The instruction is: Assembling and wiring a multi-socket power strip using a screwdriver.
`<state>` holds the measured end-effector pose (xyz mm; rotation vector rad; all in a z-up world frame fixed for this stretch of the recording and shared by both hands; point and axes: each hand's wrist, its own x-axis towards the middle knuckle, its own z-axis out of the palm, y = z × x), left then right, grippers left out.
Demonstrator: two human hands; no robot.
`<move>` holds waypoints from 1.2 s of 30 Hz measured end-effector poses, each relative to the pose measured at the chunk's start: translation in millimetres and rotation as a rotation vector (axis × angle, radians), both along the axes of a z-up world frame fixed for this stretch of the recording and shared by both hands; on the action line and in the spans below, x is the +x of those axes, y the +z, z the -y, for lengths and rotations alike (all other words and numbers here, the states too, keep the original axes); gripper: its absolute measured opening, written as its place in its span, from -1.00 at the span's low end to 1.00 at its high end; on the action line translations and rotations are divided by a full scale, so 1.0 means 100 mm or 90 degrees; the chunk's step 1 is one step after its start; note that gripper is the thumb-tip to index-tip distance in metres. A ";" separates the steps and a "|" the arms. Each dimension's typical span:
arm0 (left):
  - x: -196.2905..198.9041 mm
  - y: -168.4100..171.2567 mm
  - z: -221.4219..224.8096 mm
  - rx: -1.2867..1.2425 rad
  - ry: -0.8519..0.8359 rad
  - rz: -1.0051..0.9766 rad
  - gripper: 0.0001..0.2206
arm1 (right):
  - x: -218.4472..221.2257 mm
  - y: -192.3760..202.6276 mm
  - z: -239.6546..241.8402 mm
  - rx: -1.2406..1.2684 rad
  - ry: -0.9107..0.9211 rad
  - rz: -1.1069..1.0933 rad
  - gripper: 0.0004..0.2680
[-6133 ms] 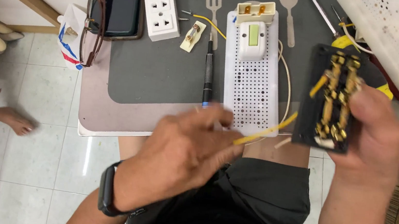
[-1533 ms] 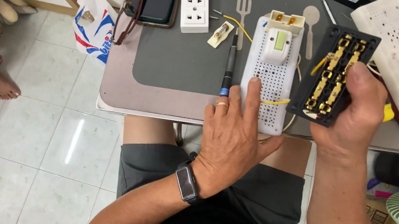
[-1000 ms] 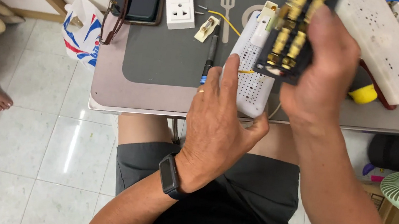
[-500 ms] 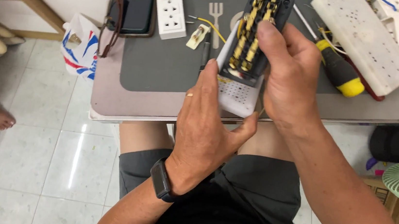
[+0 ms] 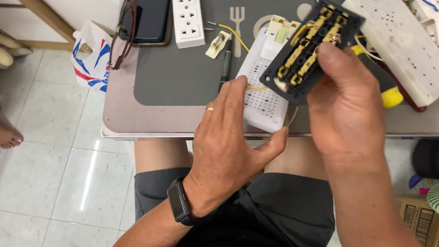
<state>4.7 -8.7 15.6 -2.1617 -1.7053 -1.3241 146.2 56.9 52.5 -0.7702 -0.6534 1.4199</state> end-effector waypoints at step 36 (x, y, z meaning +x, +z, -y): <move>-0.18 0.96 -0.76 -0.318 -0.303 0.010 -0.30 | 0.02 0.42 -0.64 -0.026 -0.297 -0.129 -0.81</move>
